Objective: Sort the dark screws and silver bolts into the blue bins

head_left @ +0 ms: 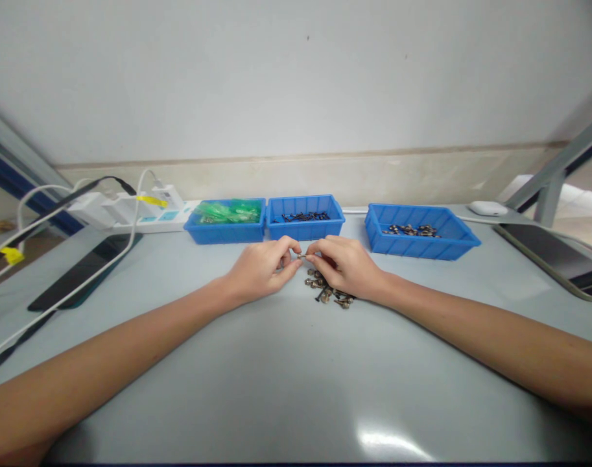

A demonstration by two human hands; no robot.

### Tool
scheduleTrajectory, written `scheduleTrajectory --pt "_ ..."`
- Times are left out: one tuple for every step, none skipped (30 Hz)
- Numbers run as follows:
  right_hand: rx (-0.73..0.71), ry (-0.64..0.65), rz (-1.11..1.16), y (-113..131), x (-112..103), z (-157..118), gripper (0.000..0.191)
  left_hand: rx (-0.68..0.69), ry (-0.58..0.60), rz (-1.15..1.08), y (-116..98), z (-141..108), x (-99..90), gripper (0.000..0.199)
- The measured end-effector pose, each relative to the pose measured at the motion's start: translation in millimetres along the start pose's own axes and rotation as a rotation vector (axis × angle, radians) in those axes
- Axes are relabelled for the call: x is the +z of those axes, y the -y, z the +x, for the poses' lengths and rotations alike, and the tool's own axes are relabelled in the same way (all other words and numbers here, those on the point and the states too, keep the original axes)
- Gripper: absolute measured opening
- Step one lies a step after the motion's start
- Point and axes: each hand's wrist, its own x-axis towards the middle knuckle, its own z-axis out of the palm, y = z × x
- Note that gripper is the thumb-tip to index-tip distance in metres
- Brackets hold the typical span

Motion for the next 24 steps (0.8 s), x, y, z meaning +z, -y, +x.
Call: scheduleTrajectory --pt "-0.003 -0.001 -0.003 -0.2 0.1 0.0 0.016 -0.001 -0.004 0.0 0.0 -0.1 0.0 0.013" --pt "-0.007 -0.004 -0.007 -0.4 0.2 0.0 0.015 -0.001 -0.005 0.0 -0.1 -0.2 0.0 0.013" --pt "-0.011 -0.009 -0.011 -0.7 0.4 0.0 0.015 -0.002 -0.006 0.001 -0.4 -0.4 -0.2 0.013" --pt "-0.015 -0.015 -0.015 -0.9 0.7 -0.1 0.015 -0.005 -0.005 0.004 -0.7 -0.5 -0.6 0.012" --pt "-0.02 -0.022 -0.018 -1.2 0.9 -0.2 0.015 -0.008 -0.004 0.008 -1.1 -0.6 -1.0 0.012" --pt "-0.027 -0.03 -0.022 -1.4 1.2 -0.3 0.015 -0.011 -0.003 0.011 -1.4 -0.6 -1.4 0.012" --pt "-0.033 -0.036 -0.026 -1.5 1.3 -0.4 0.015 -0.013 -0.002 0.015 -1.8 -0.6 -1.8 0.012" --pt "-0.04 -0.043 -0.027 -1.6 1.4 -0.5 0.015 -0.015 -0.002 0.018 -2.1 -0.5 -2.2 0.012" --pt "-0.047 -0.049 -0.026 -1.6 1.5 -0.6 0.015 -0.016 -0.003 0.02 -2.4 -0.4 -2.5 0.013" --pt "-0.052 -0.055 -0.023 -1.5 1.4 -0.6 0.015 -0.016 -0.002 0.021 -2.5 -0.3 -2.7 0.013" --pt "-0.056 -0.059 -0.021 -1.4 1.3 -0.7 0.015 -0.015 -0.001 0.022 -2.6 -0.2 -2.8 0.013" --pt "-0.059 -0.065 -0.019 -1.3 1.2 -0.7 0.015 -0.013 0.001 0.023 -2.7 -0.2 -2.8 0.014" --pt "-0.061 -0.07 -0.018 -1.2 1.1 -0.8 0.014 -0.009 0.004 0.023 -2.7 -0.1 -2.8 0.014" --pt "-0.063 -0.075 -0.02 -1.0 1.0 -0.8 0.015 -0.004 0.007 0.024 -2.7 -0.2 -2.7 0.015" --pt "-0.066 -0.079 -0.023 -0.9 1.0 -0.8 0.015 0.002 0.008 0.024 -2.7 -0.2 -2.7 0.015" --pt "-0.07 -0.082 -0.026 -0.8 0.9 -0.7 0.015 0.006 0.007 0.025 -2.7 -0.3 -2.7 0.015" --pt "-0.075 -0.085 -0.029 -0.7 0.9 -0.7 0.015 0.01 0.004 0.027 -2.7 -0.4 -2.8 0.016" --pt "-0.082 -0.089 -0.031 -0.6 0.8 -0.6 0.015 0.013 0.001 0.03 -2.7 -0.6 -2.9 0.016" --pt "-0.088 -0.091 -0.031 -0.5 0.8 -0.6 0.015 0.015 -0.001 0.035 -2.6 -0.7 -3.1 0.017" --pt "-0.093 -0.093 -0.031 -0.4 0.8 -0.5 0.015 0.016 -0.001 0.04 -2.6 -0.9 -3.3 0.017" --pt "-0.096 -0.093 -0.032 -0.4 0.9 -0.5 0.015 0.017 -0.001 0.044 -2.5 -1.0 -3.5 0.017" --pt "-0.096 -0.093 -0.033 -0.3 1.0 -0.6 0.015 0.018 -0.001 0.047 -2.4 -1.1 -3.6 0.017" --pt "-0.094 -0.089 -0.034 -0.2 1.1 -0.6 0.015 0.019 -0.001 0.048 -2.3 -1.1 -3.7 0.017" --pt "-0.09 -0.085 -0.037 -0.2 1.2 -0.7 0.015 0.019 -0.002 0.048 -2.2 -1.0 -3.7 0.017"
